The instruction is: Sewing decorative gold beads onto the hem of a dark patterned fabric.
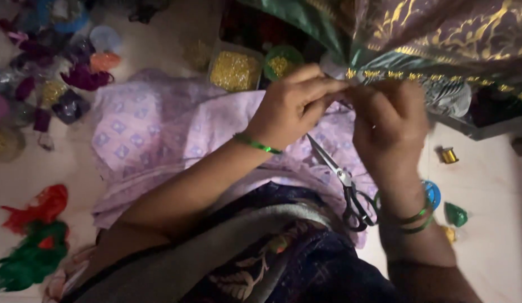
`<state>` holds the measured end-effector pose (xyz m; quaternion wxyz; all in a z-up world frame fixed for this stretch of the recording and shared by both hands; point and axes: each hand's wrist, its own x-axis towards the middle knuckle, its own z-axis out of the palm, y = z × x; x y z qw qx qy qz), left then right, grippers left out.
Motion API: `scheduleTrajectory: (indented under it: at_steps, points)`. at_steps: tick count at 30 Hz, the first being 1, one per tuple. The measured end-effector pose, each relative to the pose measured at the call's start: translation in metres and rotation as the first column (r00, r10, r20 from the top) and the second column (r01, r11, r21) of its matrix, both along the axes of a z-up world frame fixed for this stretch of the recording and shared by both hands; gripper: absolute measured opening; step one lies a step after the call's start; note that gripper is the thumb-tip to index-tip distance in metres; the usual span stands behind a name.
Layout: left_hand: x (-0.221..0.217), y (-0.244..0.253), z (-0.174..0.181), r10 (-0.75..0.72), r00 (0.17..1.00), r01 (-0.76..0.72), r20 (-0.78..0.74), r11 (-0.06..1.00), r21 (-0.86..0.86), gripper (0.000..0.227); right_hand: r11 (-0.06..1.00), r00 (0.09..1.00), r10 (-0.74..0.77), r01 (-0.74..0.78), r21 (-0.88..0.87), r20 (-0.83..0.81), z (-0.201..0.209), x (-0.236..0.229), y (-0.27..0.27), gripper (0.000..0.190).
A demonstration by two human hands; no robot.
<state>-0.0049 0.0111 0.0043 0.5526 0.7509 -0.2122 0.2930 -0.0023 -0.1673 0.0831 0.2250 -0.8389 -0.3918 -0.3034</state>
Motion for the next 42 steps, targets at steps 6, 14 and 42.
scheduleTrajectory:
  at_steps: [6, 14, 42]
  points:
    - [-0.005, -0.002, 0.007, 0.104, 0.991, -0.107, 0.088, 0.994, 0.029, 0.019, 0.972, 0.980, 0.161, -0.137, -0.193, 0.115, 0.032, 0.013, 0.000, 0.018]
    - [-0.008, 0.004, 0.021, 0.275, 0.945, -0.271, 0.177, 0.961, -0.048, 0.012, 0.873, 0.909, 0.412, -0.415, -0.256, -0.065, 0.043, 0.051, -0.002, 0.022]
    - [0.008, -0.019, -0.018, -0.248, 0.943, 0.130, -0.224, 0.890, -0.438, 0.010, 0.991, 0.994, 0.105, -0.102, 0.082, -0.027, -0.007, 0.011, -0.010, 0.017]
